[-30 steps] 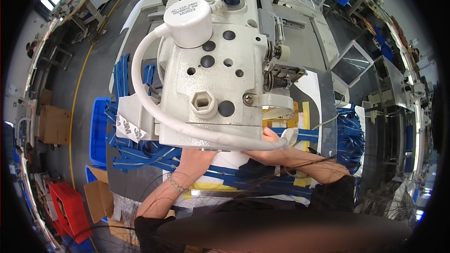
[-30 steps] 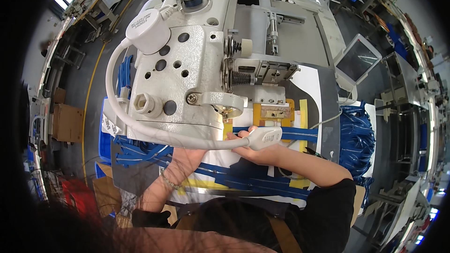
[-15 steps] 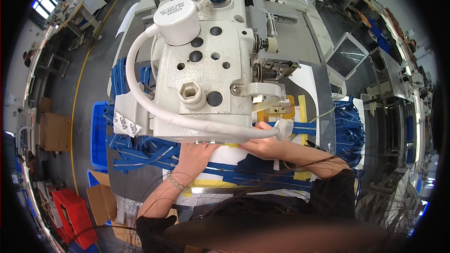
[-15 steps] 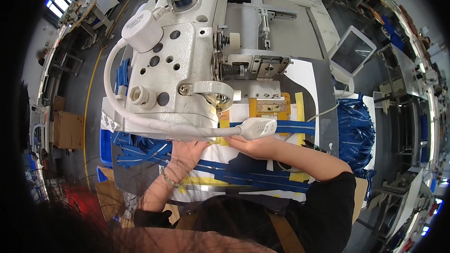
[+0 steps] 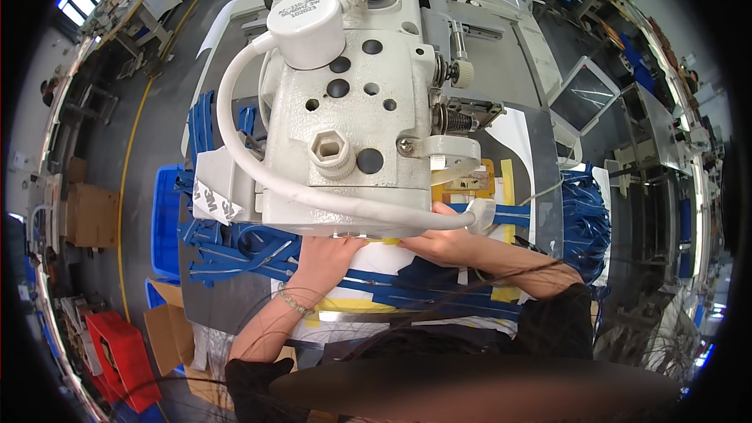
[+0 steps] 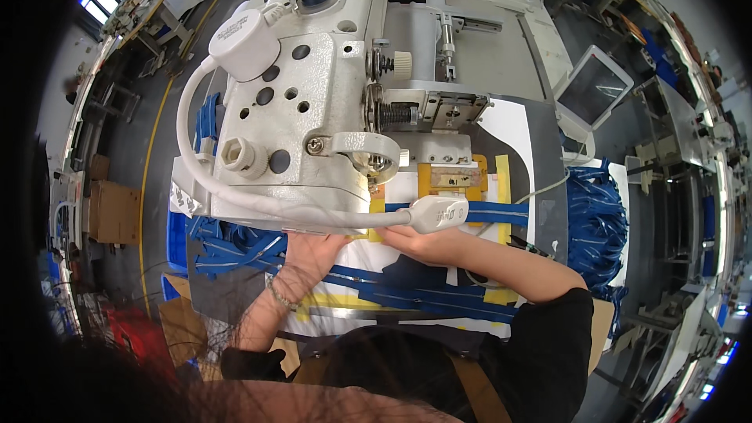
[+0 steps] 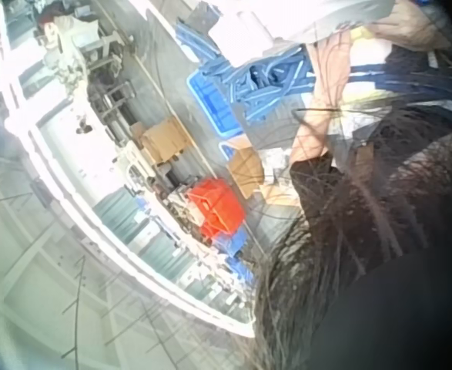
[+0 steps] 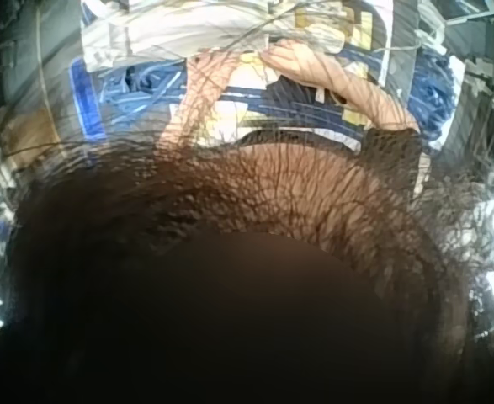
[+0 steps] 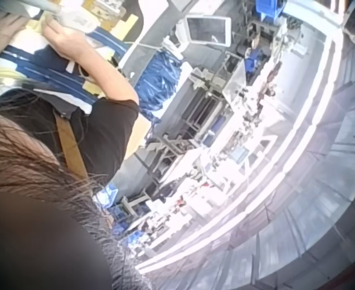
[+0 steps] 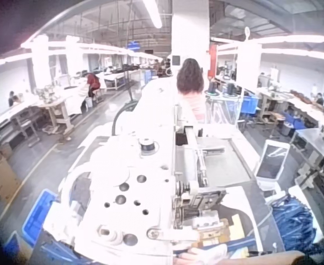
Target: Sewing blue leather or textile straps using a heavy-duty industrial sewing machine.
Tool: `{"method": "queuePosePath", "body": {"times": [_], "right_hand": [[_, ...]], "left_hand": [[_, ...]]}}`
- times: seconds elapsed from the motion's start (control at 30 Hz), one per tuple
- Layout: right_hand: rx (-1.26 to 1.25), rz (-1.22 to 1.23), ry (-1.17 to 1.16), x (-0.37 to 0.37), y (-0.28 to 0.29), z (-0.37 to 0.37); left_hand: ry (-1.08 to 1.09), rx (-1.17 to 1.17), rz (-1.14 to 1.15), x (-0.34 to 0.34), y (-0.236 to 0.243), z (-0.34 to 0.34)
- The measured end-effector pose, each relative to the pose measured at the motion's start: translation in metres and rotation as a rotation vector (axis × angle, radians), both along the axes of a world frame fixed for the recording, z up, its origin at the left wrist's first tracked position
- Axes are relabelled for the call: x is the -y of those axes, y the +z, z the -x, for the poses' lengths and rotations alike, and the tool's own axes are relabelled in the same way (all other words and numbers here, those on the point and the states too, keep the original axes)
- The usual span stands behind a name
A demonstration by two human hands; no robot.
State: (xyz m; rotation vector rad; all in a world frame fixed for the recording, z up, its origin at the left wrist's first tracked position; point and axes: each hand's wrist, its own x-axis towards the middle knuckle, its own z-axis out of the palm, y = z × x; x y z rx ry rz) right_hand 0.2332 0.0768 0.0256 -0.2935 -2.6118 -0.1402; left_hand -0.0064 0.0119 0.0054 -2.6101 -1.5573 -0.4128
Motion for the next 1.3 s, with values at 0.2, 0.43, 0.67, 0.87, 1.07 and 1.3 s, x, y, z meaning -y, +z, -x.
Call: {"method": "queuePosePath", "body": {"times": [0.2,0.43,0.67,0.87,1.07,1.3], "right_hand": [[0.165,0.062,-0.092,0.009,-0.006,0.000],[0.172,-0.094,-0.092,-0.004,-0.005,0.006],[0.328,-0.110,-0.149,-0.012,-0.015,0.003],[0.235,0.052,-0.110,-0.018,-0.019,0.000],[0.202,0.353,-0.197,-0.014,-0.029,-0.010],[0.161,0.250,-0.193,-0.014,-0.026,-0.011]], "left_hand": [[-0.009,-0.036,-0.003,0.002,-0.004,0.010],[0.046,0.066,0.160,-0.016,0.006,0.016],[-0.102,0.323,0.439,-0.040,0.004,0.045],[-0.132,0.353,0.416,-0.045,0.007,0.049],[-0.163,0.396,0.385,-0.049,0.006,0.049],[-0.208,0.447,0.347,-0.054,0.005,0.048]]}}
